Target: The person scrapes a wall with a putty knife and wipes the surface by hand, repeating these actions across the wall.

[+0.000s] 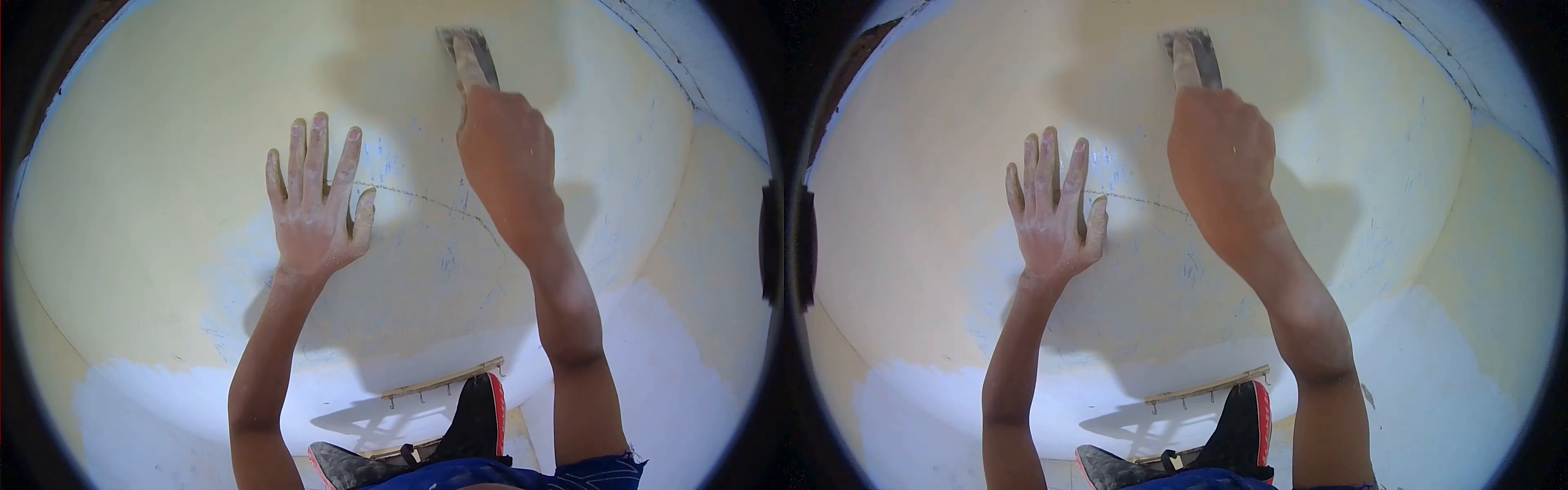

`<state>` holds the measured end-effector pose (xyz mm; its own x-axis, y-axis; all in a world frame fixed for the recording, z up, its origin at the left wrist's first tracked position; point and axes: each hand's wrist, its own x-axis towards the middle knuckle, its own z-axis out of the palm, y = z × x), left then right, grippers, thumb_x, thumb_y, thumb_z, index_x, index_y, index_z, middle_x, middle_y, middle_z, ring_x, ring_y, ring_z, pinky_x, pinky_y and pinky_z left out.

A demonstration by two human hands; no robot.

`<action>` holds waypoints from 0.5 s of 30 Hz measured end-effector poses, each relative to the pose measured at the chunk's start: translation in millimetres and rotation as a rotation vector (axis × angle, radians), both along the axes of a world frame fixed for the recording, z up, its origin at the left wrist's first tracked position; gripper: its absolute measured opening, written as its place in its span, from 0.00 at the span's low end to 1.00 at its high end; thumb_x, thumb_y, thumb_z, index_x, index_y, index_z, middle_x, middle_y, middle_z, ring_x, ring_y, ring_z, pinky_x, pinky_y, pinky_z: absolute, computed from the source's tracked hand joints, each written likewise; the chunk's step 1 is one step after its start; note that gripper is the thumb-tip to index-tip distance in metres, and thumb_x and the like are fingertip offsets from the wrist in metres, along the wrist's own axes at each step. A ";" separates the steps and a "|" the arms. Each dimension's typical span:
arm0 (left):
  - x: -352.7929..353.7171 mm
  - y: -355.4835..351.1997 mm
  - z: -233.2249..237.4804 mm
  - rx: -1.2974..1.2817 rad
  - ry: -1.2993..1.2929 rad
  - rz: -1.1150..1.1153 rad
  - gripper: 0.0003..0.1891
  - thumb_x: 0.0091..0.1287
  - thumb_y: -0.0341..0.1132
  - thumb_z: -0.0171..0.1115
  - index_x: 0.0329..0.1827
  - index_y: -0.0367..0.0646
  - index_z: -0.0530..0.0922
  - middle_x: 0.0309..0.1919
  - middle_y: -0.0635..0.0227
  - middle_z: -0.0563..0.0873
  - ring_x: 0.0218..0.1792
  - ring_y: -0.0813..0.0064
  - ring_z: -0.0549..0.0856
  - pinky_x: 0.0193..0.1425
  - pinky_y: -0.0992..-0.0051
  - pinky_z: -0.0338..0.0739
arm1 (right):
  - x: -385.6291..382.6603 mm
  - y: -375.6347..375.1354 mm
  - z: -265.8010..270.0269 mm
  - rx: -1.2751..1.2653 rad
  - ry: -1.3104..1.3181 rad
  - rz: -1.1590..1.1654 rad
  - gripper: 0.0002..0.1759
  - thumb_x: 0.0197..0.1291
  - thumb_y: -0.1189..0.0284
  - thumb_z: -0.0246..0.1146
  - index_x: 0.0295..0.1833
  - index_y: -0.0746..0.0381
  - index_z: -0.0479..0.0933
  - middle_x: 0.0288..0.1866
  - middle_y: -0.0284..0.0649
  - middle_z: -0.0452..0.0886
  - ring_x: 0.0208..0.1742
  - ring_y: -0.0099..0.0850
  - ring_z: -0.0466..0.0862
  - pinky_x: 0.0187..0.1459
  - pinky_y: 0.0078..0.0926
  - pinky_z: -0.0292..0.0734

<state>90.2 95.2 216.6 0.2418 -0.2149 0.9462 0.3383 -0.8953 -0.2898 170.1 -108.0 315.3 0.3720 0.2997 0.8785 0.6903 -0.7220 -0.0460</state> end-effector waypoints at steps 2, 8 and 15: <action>0.1 2.0 -0.4 0.007 -0.004 -0.009 0.37 0.72 0.44 0.59 0.86 0.50 0.68 0.85 0.46 0.64 0.85 0.42 0.61 0.84 0.34 0.51 | -1.7 -1.6 -19.1 -0.017 0.058 -0.043 0.06 0.64 0.79 0.64 0.42 0.67 0.87 0.34 0.53 0.89 0.36 0.47 0.93 0.34 0.40 0.89; 1.9 2.8 -1.3 0.013 -0.007 -0.006 0.37 0.72 0.44 0.59 0.86 0.50 0.68 0.85 0.46 0.64 0.85 0.41 0.61 0.84 0.34 0.51 | 3.4 2.8 -7.2 0.020 -0.008 -0.057 0.06 0.65 0.77 0.65 0.39 0.65 0.88 0.35 0.52 0.90 0.37 0.47 0.93 0.36 0.38 0.90; 0.7 3.6 -1.7 0.015 -0.013 -0.034 0.37 0.72 0.44 0.59 0.86 0.50 0.67 0.85 0.46 0.64 0.85 0.41 0.60 0.84 0.33 0.50 | -3.1 2.1 -20.7 0.020 0.021 -0.066 0.07 0.66 0.77 0.65 0.38 0.65 0.88 0.35 0.53 0.90 0.38 0.46 0.94 0.36 0.39 0.90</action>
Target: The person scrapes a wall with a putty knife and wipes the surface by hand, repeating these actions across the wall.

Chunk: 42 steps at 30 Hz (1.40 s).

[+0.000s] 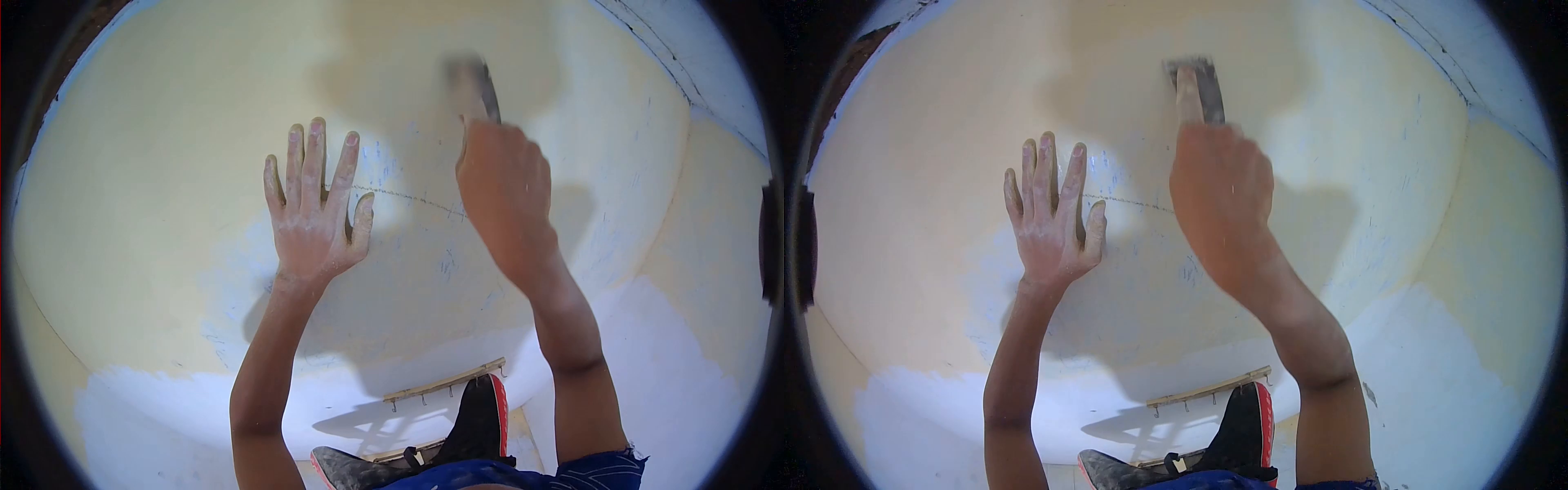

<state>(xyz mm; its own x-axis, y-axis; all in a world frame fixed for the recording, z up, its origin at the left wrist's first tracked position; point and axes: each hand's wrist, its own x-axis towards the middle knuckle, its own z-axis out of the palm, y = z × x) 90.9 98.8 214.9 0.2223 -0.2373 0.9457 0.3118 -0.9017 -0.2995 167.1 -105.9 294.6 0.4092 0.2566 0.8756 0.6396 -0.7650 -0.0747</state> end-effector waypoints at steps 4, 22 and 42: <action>2.0 0.3 0.7 -0.009 -0.001 0.022 0.37 0.71 0.44 0.59 0.86 0.50 0.68 0.85 0.47 0.64 0.85 0.41 0.60 0.84 0.33 0.50 | 0.8 -0.2 -1.5 -0.046 0.043 -0.013 0.07 0.66 0.78 0.65 0.46 0.66 0.86 0.34 0.52 0.89 0.37 0.46 0.94 0.34 0.37 0.90; 1.3 0.2 -0.4 -0.015 -0.002 0.029 0.36 0.73 0.45 0.58 0.86 0.52 0.68 0.85 0.46 0.63 0.85 0.41 0.60 0.84 0.33 0.51 | -11.5 7.3 38.8 -0.077 0.042 0.062 0.29 0.63 0.79 0.66 0.71 0.68 0.76 0.33 0.52 0.90 0.36 0.48 0.93 0.36 0.40 0.90; 3.9 -15.3 13.4 -0.012 0.054 0.044 0.38 0.71 0.44 0.59 0.87 0.48 0.65 0.87 0.48 0.60 0.87 0.40 0.55 0.85 0.32 0.43 | 4.3 -7.9 17.3 0.047 0.055 0.173 0.10 0.63 0.78 0.64 0.47 0.68 0.86 0.32 0.52 0.89 0.35 0.50 0.93 0.34 0.41 0.89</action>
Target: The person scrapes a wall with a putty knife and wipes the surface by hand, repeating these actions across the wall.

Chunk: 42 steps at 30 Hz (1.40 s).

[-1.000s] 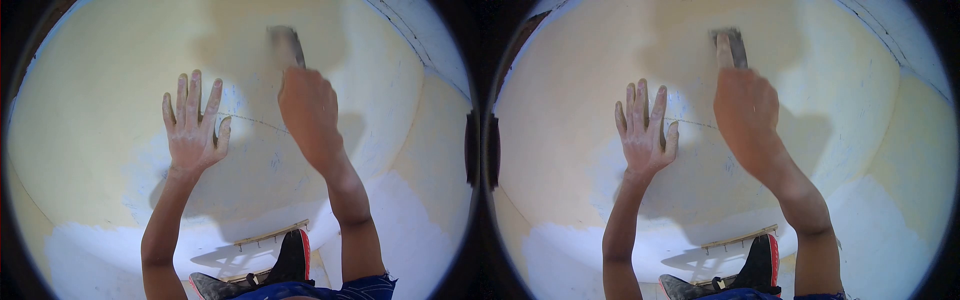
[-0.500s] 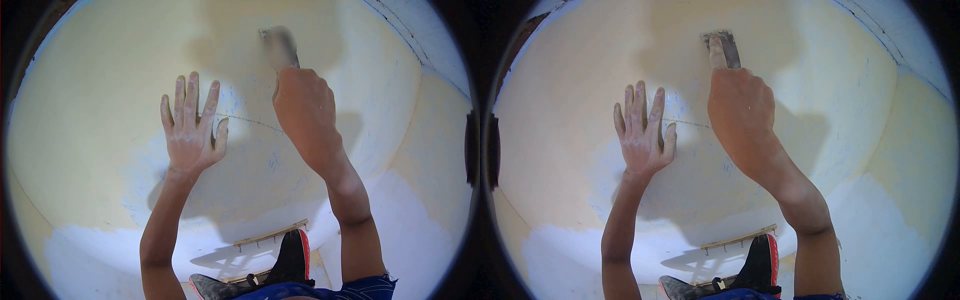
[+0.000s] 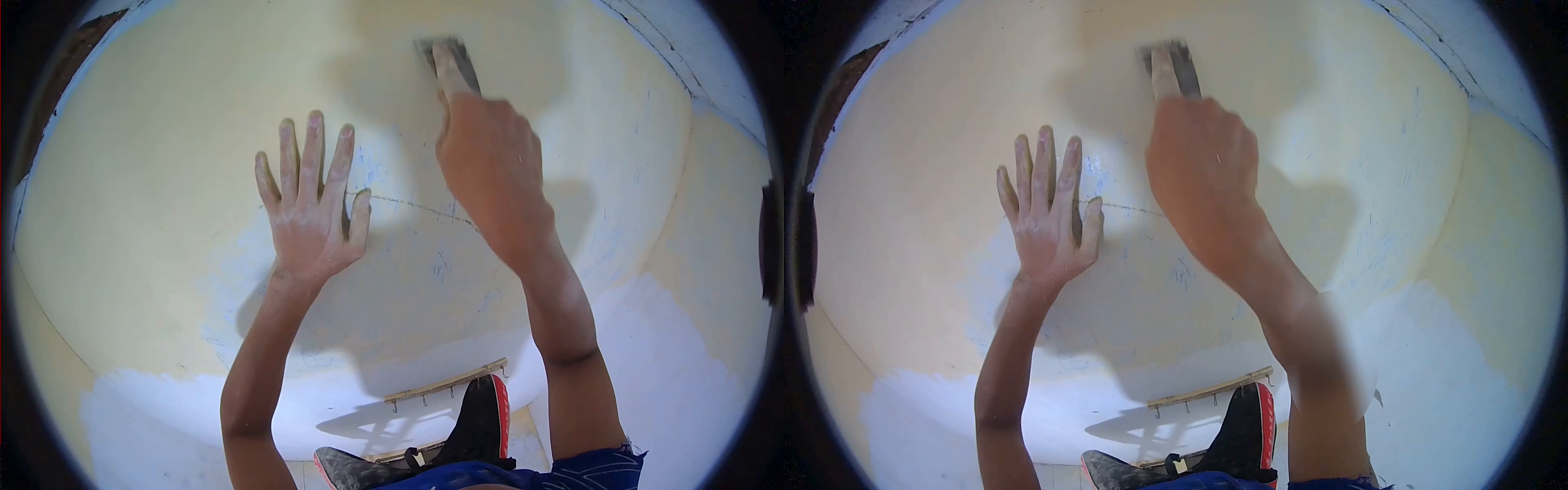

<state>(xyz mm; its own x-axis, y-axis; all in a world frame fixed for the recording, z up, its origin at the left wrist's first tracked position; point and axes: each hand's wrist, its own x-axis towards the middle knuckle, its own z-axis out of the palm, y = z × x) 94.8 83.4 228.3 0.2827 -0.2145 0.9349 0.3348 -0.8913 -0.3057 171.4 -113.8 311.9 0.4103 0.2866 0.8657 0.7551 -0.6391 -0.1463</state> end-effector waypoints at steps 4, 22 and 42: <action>13.5 -16.8 25.9 0.025 0.014 -0.010 0.39 0.72 0.45 0.59 0.87 0.45 0.65 0.87 0.50 0.60 0.87 0.41 0.54 0.85 0.32 0.41 | 9.1 2.2 17.5 0.024 -0.065 -0.008 0.25 0.65 0.76 0.64 0.69 0.66 0.78 0.32 0.52 0.89 0.35 0.50 0.92 0.36 0.42 0.89; 133.5 -88.2 114.2 0.322 -0.059 -0.182 0.42 0.74 0.53 0.58 0.84 0.32 0.63 0.85 0.49 0.64 0.86 0.47 0.59 0.86 0.37 0.46 | 39.9 -145.6 -400.8 0.489 0.987 0.346 0.33 0.75 0.75 0.59 0.83 0.67 0.64 0.26 0.37 0.80 0.26 0.23 0.74 0.29 0.29 0.71; 215.3 -165.9 43.2 0.365 0.338 -0.343 0.35 0.72 0.51 0.64 0.82 0.53 0.71 0.87 0.59 0.62 0.88 0.56 0.54 0.90 0.45 0.39 | 4.7 -183.4 -430.0 0.452 1.183 0.319 0.35 0.76 0.77 0.58 0.86 0.65 0.60 0.23 0.28 0.72 0.26 0.16 0.67 0.29 0.22 0.63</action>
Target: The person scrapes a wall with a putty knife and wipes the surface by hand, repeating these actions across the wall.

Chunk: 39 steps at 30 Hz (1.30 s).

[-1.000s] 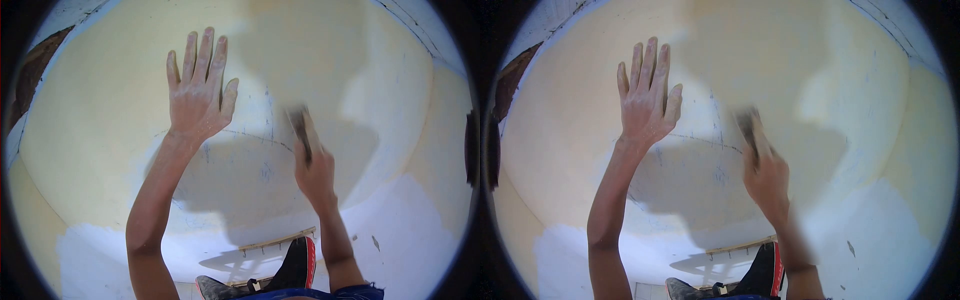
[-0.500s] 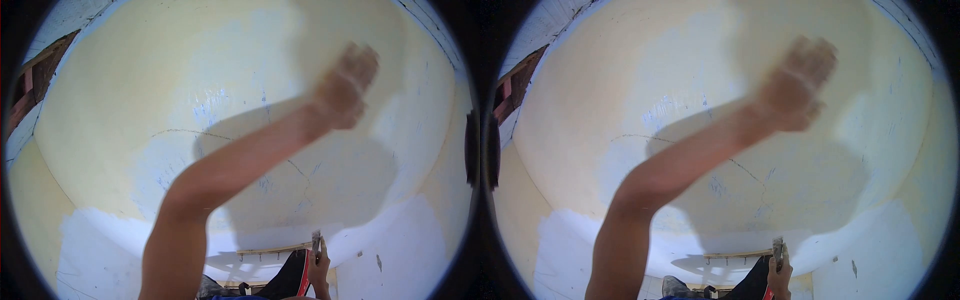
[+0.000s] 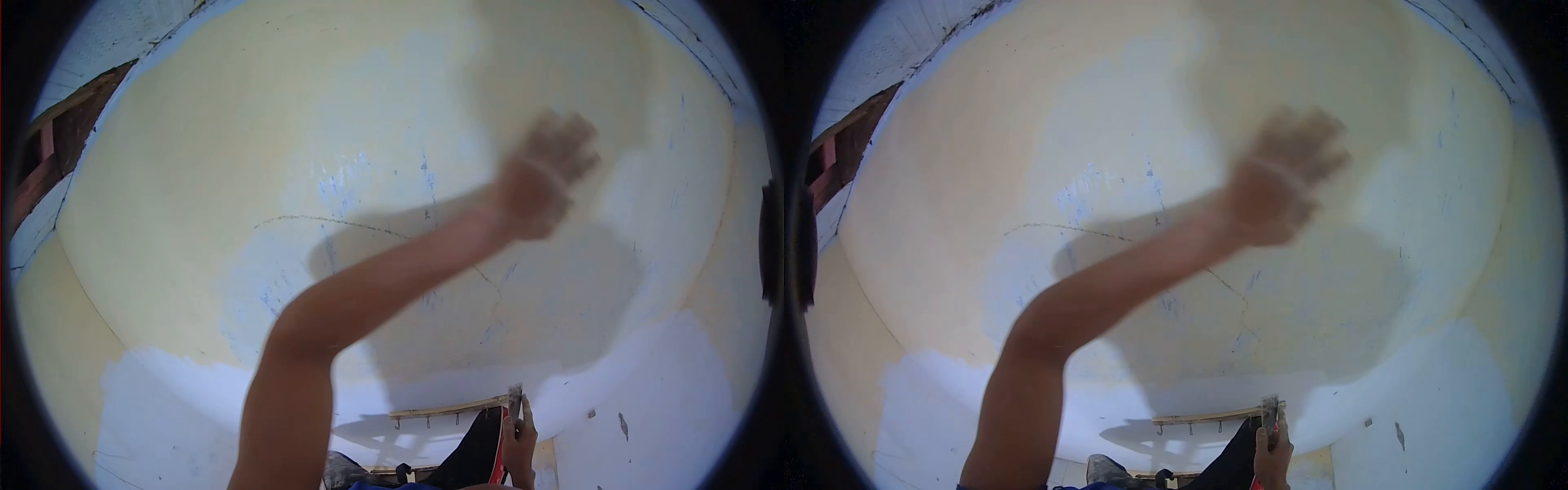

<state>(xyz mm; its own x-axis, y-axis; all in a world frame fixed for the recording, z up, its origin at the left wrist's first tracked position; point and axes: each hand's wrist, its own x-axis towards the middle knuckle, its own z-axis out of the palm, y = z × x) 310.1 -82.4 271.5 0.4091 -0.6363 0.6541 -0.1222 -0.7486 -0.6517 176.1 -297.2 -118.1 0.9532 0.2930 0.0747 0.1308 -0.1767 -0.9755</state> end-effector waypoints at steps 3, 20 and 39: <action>-78.3 57.7 38.8 -0.103 -0.151 0.037 0.37 0.70 0.50 0.68 0.82 0.52 0.73 0.86 0.52 0.63 0.87 0.49 0.58 0.86 0.40 0.47 | 8.6 0.4 5.5 -0.025 -0.091 0.002 0.34 0.76 0.77 0.58 0.85 0.64 0.63 0.23 0.27 0.71 0.25 0.17 0.66 0.28 0.23 0.63; -261.2 217.2 -6.3 -0.353 -0.520 0.668 0.35 0.83 0.41 0.43 0.88 0.30 0.52 0.87 0.34 0.49 0.87 0.33 0.48 0.85 0.33 0.38 | 17.3 35.3 7.3 -0.016 -0.127 0.233 0.32 0.75 0.76 0.60 0.82 0.64 0.67 0.27 0.27 0.72 0.27 0.18 0.68 0.29 0.23 0.64; 21.5 -42.1 -0.1 0.448 0.113 0.302 0.39 0.80 0.59 0.46 0.88 0.45 0.58 0.89 0.59 0.56 0.89 0.60 0.50 0.91 0.46 0.34 | -1.1 28.1 6.9 0.071 -0.019 0.181 0.30 0.77 0.77 0.59 0.82 0.64 0.66 0.28 0.26 0.75 0.24 0.14 0.70 0.25 0.19 0.65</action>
